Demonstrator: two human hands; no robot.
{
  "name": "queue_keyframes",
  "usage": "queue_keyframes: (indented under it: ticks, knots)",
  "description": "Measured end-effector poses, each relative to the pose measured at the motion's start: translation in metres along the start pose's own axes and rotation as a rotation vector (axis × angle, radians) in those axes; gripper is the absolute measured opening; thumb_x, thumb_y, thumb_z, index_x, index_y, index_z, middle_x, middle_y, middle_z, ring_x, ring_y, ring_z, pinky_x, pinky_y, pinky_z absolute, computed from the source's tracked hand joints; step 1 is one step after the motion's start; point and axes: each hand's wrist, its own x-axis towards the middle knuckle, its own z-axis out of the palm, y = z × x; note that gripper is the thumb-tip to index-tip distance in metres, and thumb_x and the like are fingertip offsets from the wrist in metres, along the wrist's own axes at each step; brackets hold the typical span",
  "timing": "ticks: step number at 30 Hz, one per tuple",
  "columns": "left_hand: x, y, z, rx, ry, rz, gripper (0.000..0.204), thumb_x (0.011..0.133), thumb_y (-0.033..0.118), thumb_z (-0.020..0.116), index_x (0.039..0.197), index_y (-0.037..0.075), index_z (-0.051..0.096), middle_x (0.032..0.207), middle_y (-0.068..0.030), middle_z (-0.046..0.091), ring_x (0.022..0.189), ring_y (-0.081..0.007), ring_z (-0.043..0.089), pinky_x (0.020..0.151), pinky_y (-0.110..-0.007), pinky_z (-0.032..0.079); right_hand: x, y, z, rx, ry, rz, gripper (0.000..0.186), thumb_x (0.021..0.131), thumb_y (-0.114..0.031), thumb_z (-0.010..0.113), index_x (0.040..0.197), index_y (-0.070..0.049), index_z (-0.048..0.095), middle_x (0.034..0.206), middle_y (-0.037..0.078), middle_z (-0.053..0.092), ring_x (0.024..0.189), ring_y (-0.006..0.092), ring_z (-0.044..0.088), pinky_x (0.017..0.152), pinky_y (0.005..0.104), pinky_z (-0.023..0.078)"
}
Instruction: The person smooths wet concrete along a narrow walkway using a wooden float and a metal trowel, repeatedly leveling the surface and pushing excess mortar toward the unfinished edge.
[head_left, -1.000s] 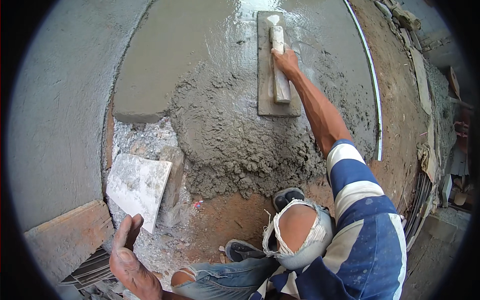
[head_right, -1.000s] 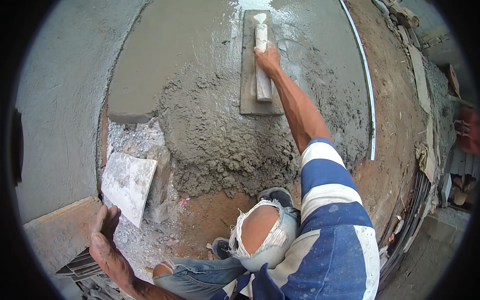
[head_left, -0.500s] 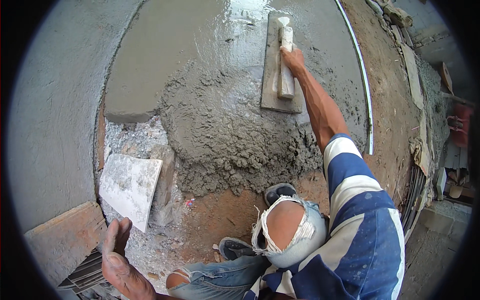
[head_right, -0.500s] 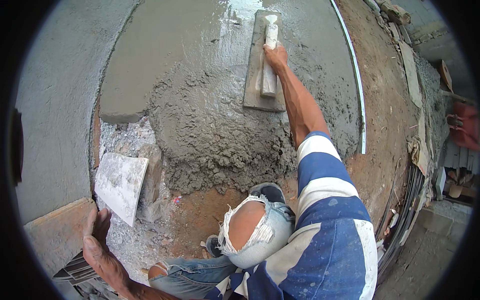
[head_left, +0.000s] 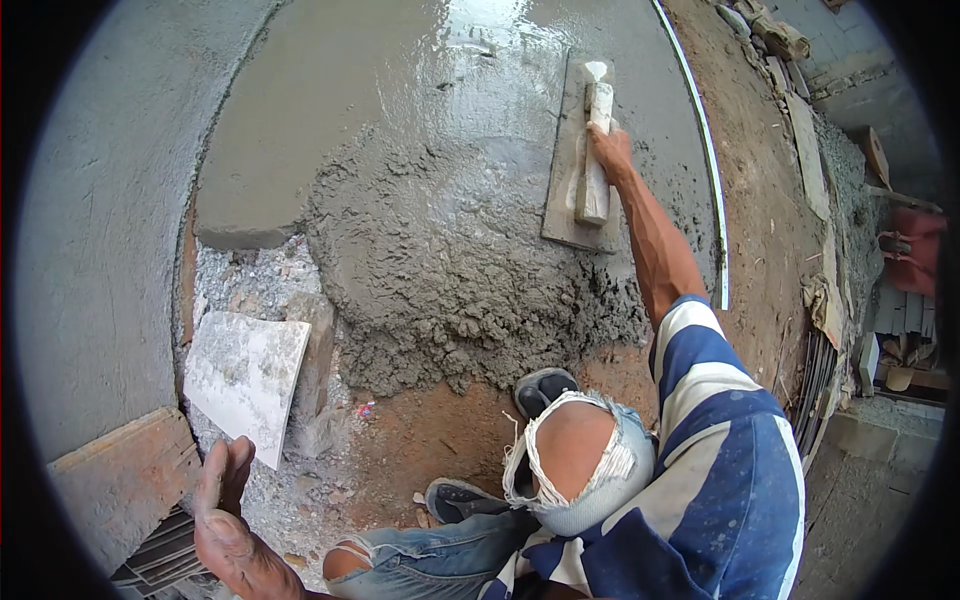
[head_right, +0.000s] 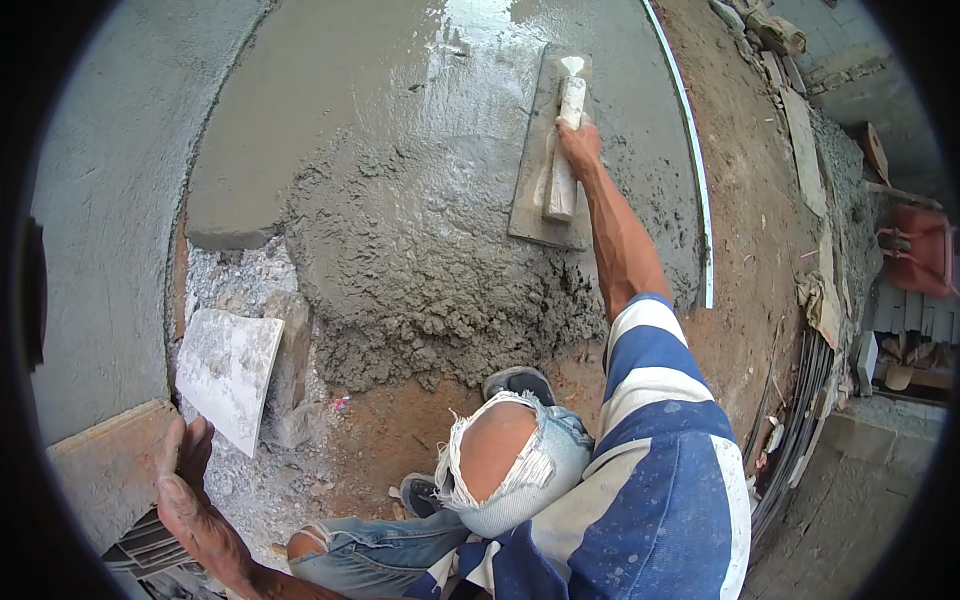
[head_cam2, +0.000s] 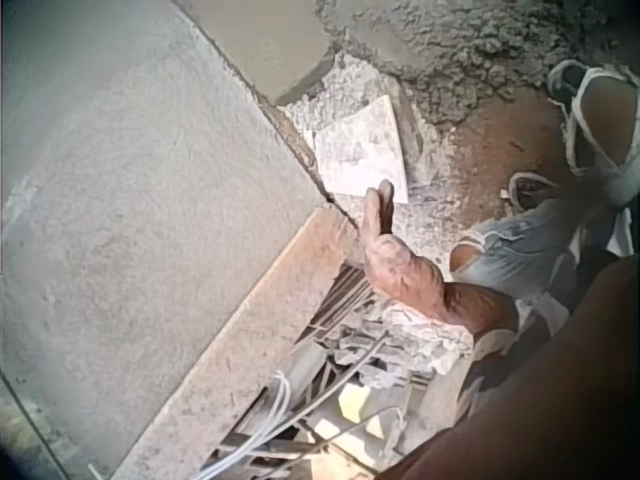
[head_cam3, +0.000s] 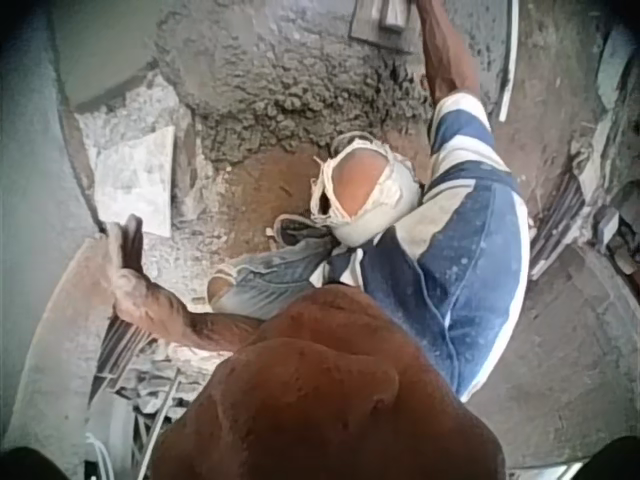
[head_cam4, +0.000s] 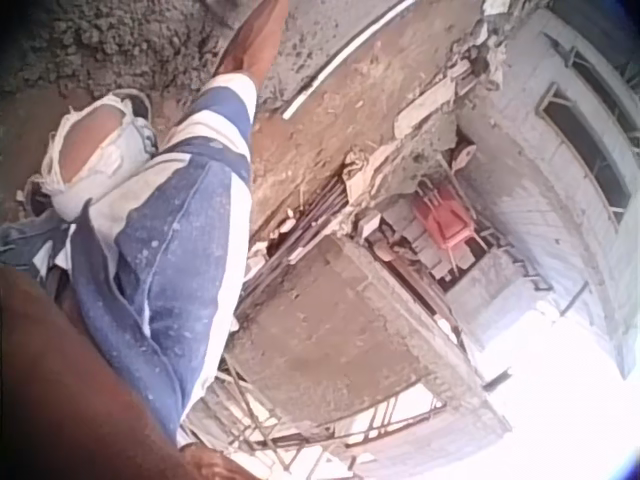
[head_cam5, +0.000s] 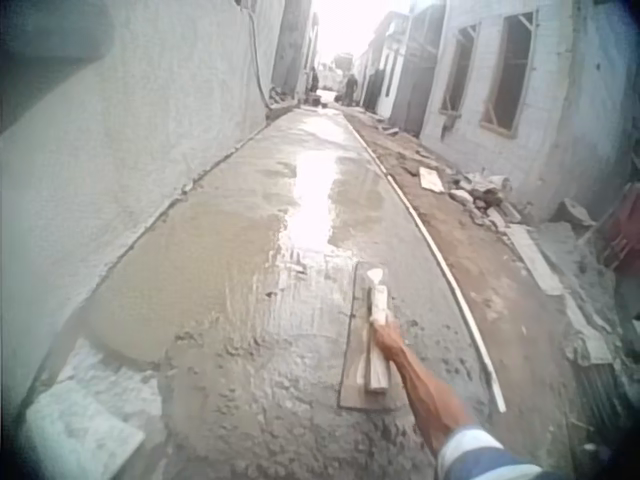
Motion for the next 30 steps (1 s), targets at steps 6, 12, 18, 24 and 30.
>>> queue_keyframes:
  ticks: [6,12,18,24,30]
  knots:
    - [-0.004,0.009,-0.004,-0.029,-0.004,0.029,0.074,0.1,0.054,0.035,0.127,-0.013,0.051,0.115,-0.0288,0.061,0.109,-0.0355,0.061,0.101,-0.044,0.044,-0.034,0.038,-0.029,0.013,0.061,-0.055,0.051,0.086,-0.038,0.064,0.122,-0.003,0.059,0.104,0.022,0.068,0.089,0.0351,0.067,0.077,0.0445,0.052]
    - [-0.016,0.004,-0.016,-0.007,0.005,0.047,0.076,0.1,0.054,0.036,0.124,-0.017,0.052,0.113,-0.0329,0.061,0.107,-0.0378,0.062,0.099,-0.044,0.046,-0.092,0.088,-0.072,0.154,0.099,-0.006,0.045,0.091,-0.031,0.062,0.125,-0.003,0.055,0.088,0.014,0.066,0.062,0.0231,0.064,0.055,0.0385,0.051]
    - [-0.017,-0.009,-0.027,0.021,-0.039,0.023,0.074,0.099,0.054,0.036,0.125,-0.014,0.052,0.113,-0.0281,0.062,0.108,-0.034,0.061,0.1,-0.043,0.044,-0.134,0.113,-0.098,0.323,0.152,0.045,0.047,0.09,-0.034,0.065,0.121,0.0,0.055,0.08,0.01,0.062,0.054,0.0194,0.059,0.049,0.0348,0.049]
    - [-0.003,-0.007,-0.017,0.014,-0.1,0.029,0.075,0.098,0.055,0.038,0.123,-0.014,0.053,0.112,-0.0281,0.063,0.107,-0.0337,0.062,0.1,-0.043,0.044,-0.055,0.056,-0.032,0.3,0.015,-0.009,0.052,0.089,-0.034,0.067,0.125,0.001,0.054,0.09,0.012,0.065,0.059,0.0187,0.06,0.053,0.0349,0.05]
    - [0.005,-0.002,-0.007,-0.017,-0.126,0.071,0.078,0.098,0.056,0.039,0.119,-0.017,0.055,0.108,-0.0326,0.063,0.101,-0.0373,0.064,0.097,-0.045,0.047,0.01,0.012,0.037,0.301,-0.02,0.013,0.062,0.083,-0.041,0.069,0.118,0.009,0.059,0.101,0.023,0.067,0.081,0.0317,0.066,0.07,0.0437,0.053]
